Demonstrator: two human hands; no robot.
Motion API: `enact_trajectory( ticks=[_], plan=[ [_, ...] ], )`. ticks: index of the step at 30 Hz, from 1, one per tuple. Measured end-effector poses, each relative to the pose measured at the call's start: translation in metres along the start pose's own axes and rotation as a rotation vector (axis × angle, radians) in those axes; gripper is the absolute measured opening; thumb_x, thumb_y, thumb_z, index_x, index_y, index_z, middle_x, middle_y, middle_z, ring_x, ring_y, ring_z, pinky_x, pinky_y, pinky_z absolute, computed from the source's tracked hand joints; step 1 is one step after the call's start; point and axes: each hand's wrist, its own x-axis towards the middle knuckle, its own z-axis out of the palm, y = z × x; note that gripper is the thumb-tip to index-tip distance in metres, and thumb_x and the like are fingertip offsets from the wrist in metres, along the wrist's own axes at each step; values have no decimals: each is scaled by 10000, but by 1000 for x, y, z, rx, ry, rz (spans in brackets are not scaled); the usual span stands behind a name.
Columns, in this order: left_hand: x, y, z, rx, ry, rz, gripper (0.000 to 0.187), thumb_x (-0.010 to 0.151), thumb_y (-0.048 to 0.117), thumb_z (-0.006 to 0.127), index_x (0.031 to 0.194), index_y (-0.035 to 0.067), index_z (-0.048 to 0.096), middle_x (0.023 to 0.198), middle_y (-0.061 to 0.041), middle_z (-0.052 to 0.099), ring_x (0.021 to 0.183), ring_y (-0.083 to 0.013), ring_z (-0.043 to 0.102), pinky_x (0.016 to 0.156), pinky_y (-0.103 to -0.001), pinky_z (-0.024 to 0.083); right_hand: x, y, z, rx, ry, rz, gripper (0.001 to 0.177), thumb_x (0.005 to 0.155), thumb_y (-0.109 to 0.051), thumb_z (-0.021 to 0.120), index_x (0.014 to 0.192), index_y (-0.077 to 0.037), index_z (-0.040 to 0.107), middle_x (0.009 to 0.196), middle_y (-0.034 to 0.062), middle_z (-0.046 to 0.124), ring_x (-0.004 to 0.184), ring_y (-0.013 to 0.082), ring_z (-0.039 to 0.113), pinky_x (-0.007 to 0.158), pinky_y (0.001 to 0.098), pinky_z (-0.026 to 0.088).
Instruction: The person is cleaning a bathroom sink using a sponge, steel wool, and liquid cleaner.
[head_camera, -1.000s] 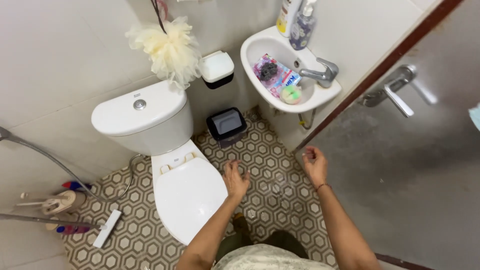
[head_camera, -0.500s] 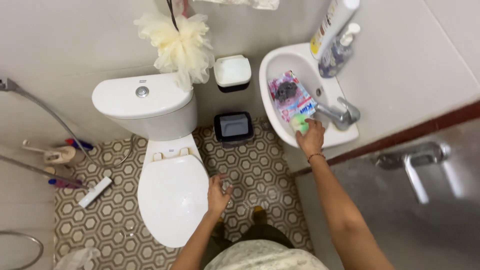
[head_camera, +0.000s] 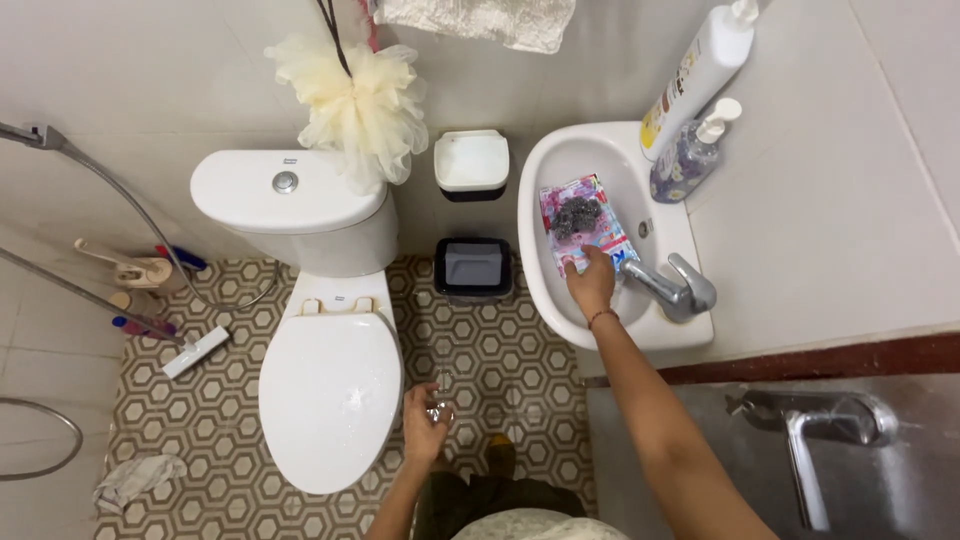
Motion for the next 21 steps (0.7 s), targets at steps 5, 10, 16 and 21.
enact_trajectory(
  ticks=[5, 10, 16, 21],
  plan=[
    [26, -6, 7, -31, 16, 38, 395, 820, 59, 762, 1192, 48, 629, 1157, -144, 586, 859, -244, 674, 735, -364, 589, 40, -54, -14, 36, -168, 319, 655, 797, -370, 789, 1359, -128, 553, 1290, 136, 674, 1174, 340, 649, 967, 498, 503],
    [70, 25, 17, -49, -53, 77, 400, 845, 74, 766, 1216, 43, 621, 1223, -148, 563, 900, -252, 691, 761, -365, 582, 73, -61, 2, 6, -401, 510, 928, 793, -476, 744, 1582, -238, 319, 1372, 124, 630, 1247, 363, 595, 1045, 590, 374],
    [151, 83, 30, -108, -241, 334, 364, 886, 61, 742, 1223, 41, 608, 1261, -131, 590, 972, -257, 671, 746, -350, 593, 65, -40, 18, -38, -274, 557, 561, 833, -454, 746, 1326, -231, 596, 1281, 88, 686, 1213, 335, 615, 1064, 659, 300],
    [211, 139, 48, -113, -323, 469, 358, 876, 43, 768, 1209, 49, 637, 1109, -121, 651, 904, -255, 667, 752, -376, 549, 23, -102, -49, 53, -111, 514, 337, 785, -357, 727, 1032, -151, 626, 968, 83, 720, 919, 294, 700, 921, 570, 485]
  ],
)
